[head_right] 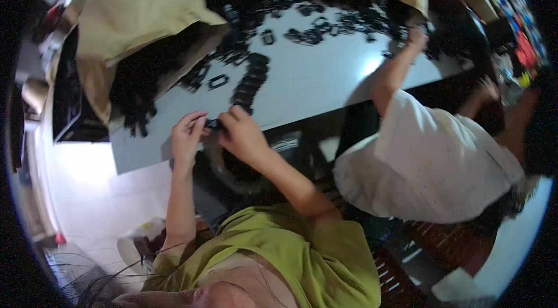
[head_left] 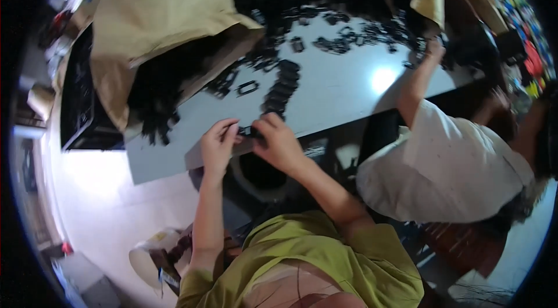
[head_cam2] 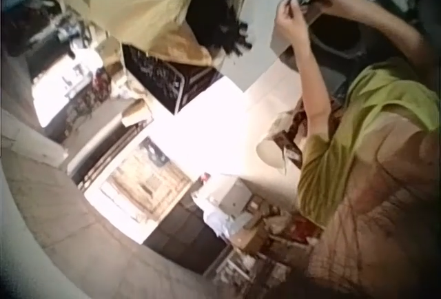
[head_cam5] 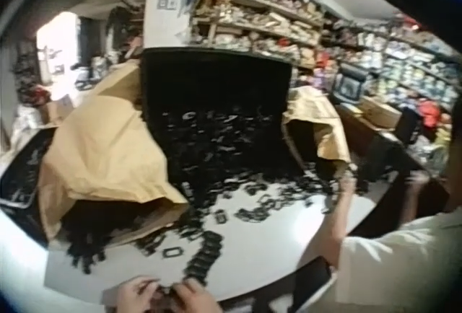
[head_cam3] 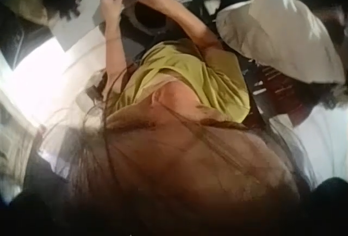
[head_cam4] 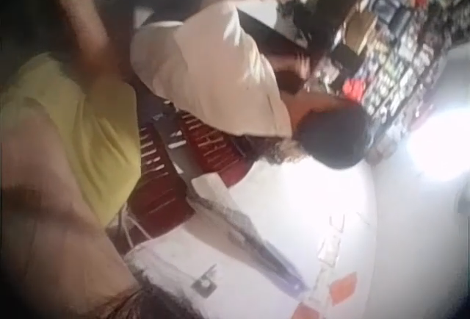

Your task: Assembling small black plastic components at a workbench.

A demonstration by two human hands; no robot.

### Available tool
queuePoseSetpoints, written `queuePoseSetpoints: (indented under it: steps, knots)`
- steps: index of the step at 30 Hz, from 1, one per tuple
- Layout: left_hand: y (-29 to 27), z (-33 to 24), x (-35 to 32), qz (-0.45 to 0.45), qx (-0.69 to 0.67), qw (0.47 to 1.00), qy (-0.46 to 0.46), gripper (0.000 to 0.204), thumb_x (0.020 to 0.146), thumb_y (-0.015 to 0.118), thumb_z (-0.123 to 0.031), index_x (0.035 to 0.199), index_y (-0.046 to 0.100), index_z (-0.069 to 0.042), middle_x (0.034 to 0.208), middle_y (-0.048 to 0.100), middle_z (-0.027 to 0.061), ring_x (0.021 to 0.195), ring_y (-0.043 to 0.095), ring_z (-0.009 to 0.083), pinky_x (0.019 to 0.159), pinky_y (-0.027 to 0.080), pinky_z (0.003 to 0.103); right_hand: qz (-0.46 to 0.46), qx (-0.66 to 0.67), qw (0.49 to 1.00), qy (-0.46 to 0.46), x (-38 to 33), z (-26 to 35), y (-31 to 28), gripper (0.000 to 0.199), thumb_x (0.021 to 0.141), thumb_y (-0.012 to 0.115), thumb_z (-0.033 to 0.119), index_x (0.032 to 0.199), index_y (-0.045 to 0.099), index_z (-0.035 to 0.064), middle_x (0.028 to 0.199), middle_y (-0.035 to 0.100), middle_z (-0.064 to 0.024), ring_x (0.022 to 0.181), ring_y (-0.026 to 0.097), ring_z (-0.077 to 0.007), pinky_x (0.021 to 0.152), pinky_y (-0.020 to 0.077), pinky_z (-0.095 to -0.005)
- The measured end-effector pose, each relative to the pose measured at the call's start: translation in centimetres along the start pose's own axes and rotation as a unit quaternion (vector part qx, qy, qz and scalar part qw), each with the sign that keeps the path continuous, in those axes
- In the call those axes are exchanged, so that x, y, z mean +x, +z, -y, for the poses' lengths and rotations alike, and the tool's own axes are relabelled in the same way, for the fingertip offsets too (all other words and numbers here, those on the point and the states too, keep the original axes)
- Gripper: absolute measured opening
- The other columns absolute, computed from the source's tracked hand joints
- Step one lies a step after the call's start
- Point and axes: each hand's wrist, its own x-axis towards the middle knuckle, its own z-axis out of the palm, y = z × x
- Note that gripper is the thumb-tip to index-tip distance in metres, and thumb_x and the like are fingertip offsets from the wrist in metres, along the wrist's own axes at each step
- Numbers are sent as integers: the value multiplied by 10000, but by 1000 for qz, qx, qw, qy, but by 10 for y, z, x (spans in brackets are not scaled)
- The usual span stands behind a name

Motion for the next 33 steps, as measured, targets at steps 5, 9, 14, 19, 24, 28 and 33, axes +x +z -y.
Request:
queuePoseSetpoints:
  steps: [5,9,14,19,24,28,33]
  knots:
    - [10,1,2,-46,12,996,78,132,872,620,-66,955,661,28,852,671,43,734,608,77,660,484,219,-42,22,999,-15,1,10,-14,327,677,676,-1,993,597,28,949,554,-137,809,582,-328,678,496,-356]
    - [8,1,-5,-47,4,997,55,129,868,621,-58,950,658,35,854,673,48,759,613,83,687,485,221,-16,57,998,22,1,8,-8,329,680,674,-3,999,598,31,936,544,-133,788,576,-328,664,492,-357]
    - [22,-9,-11,-39,94,993,58,136,859,621,-31,973,641,40,860,668,64,745,622,91,661,487,217,-11,-99,994,-54,0,12,-7,353,672,687,13,1014,597,11,946,520,-136,811,562,-318,696,488,-372]
    - [19,-15,-23,11,1,1000,22,230,839,631,-1,1066,604,31,930,642,59,746,595,83,649,470,194,-5,-114,989,-92,-8,6,-1,401,680,710,46,1059,592,-11,956,521,-140,776,565,-292,670,487,-364]
    - [11,-16,-34,71,-134,988,-9,255,814,646,13,1056,571,40,837,602,54,598,537,80,560,435,190,88,109,986,89,-14,-2,-28,332,717,771,144,930,592,-38,842,543,-89,607,513,-156,545,419,-275]
    - [1,2,-44,102,-107,989,-4,228,841,619,-18,1060,566,16,866,576,43,634,530,72,583,434,206,134,163,973,93,-21,-1,-21,265,743,759,142,815,576,-35,683,506,-63,594,497,-130,521,387,-253]
    - [-15,11,-33,-9,16,996,89,95,914,517,-84,989,547,-33,813,494,-11,782,483,61,683,401,221,-21,-45,999,22,-13,-2,-22,214,773,705,102,936,605,5,921,560,-130,678,579,-243,585,471,-314]
